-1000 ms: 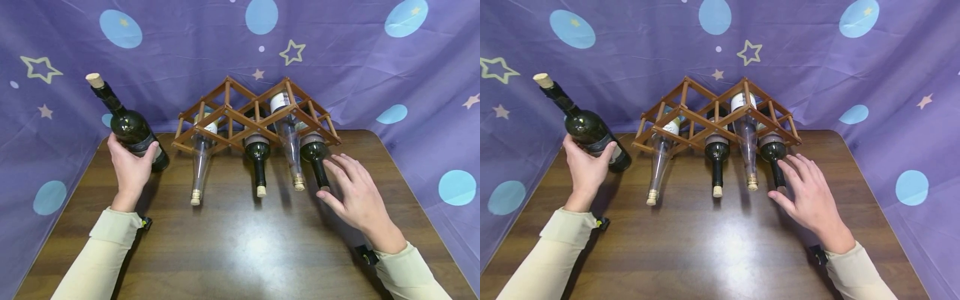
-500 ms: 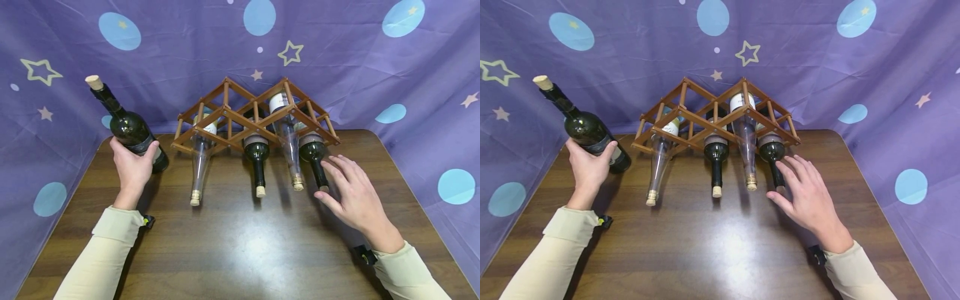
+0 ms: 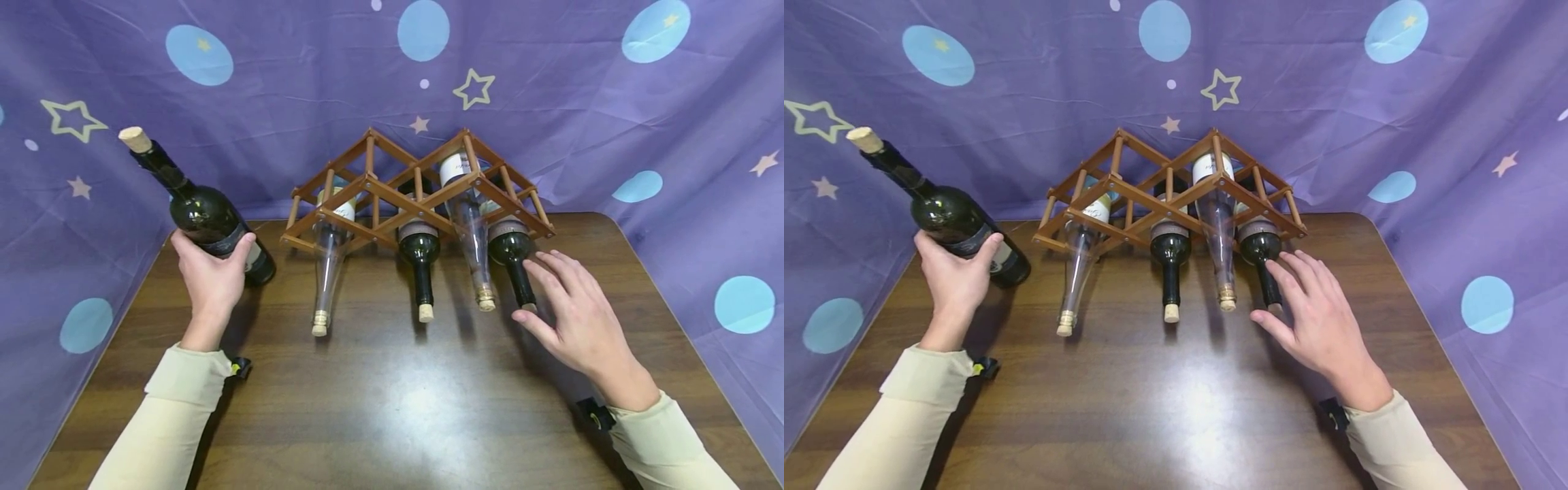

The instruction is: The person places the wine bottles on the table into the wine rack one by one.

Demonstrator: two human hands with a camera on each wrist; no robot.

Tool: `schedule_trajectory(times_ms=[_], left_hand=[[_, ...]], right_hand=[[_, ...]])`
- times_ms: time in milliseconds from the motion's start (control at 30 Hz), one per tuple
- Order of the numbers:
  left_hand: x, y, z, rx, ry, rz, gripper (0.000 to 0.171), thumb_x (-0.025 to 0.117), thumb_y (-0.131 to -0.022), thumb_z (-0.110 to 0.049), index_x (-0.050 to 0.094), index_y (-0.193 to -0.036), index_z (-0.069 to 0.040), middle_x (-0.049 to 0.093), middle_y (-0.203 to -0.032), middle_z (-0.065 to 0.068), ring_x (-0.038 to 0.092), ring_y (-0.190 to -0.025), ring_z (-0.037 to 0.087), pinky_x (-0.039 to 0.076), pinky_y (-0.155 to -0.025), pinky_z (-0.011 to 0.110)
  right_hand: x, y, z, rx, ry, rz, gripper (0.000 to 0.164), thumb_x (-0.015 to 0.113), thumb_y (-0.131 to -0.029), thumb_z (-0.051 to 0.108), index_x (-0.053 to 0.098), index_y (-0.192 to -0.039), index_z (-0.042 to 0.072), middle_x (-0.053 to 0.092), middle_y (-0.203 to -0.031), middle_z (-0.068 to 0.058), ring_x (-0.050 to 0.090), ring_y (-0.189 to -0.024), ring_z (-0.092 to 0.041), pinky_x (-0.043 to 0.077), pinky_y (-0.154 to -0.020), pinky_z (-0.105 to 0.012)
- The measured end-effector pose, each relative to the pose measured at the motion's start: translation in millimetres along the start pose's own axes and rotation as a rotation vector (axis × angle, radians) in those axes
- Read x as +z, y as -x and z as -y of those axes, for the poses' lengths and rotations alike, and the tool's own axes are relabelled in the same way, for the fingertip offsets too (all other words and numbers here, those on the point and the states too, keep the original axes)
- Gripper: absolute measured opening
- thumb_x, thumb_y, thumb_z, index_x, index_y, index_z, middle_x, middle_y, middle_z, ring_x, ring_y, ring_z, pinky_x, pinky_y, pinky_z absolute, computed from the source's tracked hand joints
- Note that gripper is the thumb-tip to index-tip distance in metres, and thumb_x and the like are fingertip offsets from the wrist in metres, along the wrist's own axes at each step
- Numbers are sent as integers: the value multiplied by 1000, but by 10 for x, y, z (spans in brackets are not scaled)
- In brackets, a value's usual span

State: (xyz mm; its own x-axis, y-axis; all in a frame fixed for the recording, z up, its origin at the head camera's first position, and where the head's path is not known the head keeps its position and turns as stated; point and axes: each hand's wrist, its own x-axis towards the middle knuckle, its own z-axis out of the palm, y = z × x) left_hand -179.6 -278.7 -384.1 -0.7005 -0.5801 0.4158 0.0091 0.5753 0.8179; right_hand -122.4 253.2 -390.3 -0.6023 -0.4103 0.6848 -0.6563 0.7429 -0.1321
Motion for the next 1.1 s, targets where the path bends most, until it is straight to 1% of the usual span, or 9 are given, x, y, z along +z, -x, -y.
schedule_trajectory(times_ms=[233,433,533,700,800,867,1033,1100], left_hand=[[-62,31,-136,23,26,-27,92,87,-72,-39,36,-144,-16,54,-134,4,50,-125,15,33,-105,24],[-94,92,-277,52,60,-42,89,88,-71,-36,39,-142,-14,55,-131,4,51,-121,15,35,-103,25],[-133,148,-423,67,75,-46,86,88,-72,-32,40,-141,-12,56,-129,5,51,-120,16,35,-102,25],[-246,305,-795,94,127,-44,80,86,-74,-22,42,-138,-6,57,-127,9,51,-119,18,35,-102,27],[-296,386,-965,111,166,-38,77,85,-74,-19,43,-137,-5,58,-125,9,52,-116,18,36,-101,27],[-314,420,-1034,132,188,-36,76,85,-74,-18,43,-136,-4,58,-124,8,52,-116,16,36,-101,26],[-313,474,-1137,199,292,-20,77,86,-73,-13,43,-137,-2,56,-125,6,50,-116,13,36,-101,26],[-303,493,-1172,214,339,-11,78,86,-73,-10,43,-137,-2,55,-126,5,50,-116,14,37,-101,27]], right_hand=[[-24,-91,22,-2,-6,-37,79,52,-92,67,59,-136,2,55,-138,-19,45,-131,-39,31,-110,-52],[-47,-170,48,-2,-16,-48,79,53,-92,66,58,-137,2,54,-137,-21,44,-132,-40,30,-111,-51],[-56,-203,63,-4,-19,-53,78,53,-92,66,58,-137,2,54,-138,-21,44,-133,-40,30,-110,-52],[-78,-261,89,-13,-25,-73,78,52,-93,66,58,-137,2,54,-138,-21,43,-133,-40,30,-110,-52],[-91,-302,109,-22,-31,-88,78,53,-93,65,58,-137,2,54,-137,-21,44,-132,-40,31,-110,-52],[-99,-331,125,-28,-35,-94,78,53,-93,65,57,-137,1,54,-138,-21,44,-132,-40,31,-110,-52],[-119,-404,172,-41,-49,-115,77,54,-93,64,58,-136,0,55,-136,-22,45,-131,-41,31,-110,-51],[-128,-436,193,-46,-54,-127,77,54,-93,63,58,-135,-1,55,-135,-23,45,-130,-41,31,-110,-51]])
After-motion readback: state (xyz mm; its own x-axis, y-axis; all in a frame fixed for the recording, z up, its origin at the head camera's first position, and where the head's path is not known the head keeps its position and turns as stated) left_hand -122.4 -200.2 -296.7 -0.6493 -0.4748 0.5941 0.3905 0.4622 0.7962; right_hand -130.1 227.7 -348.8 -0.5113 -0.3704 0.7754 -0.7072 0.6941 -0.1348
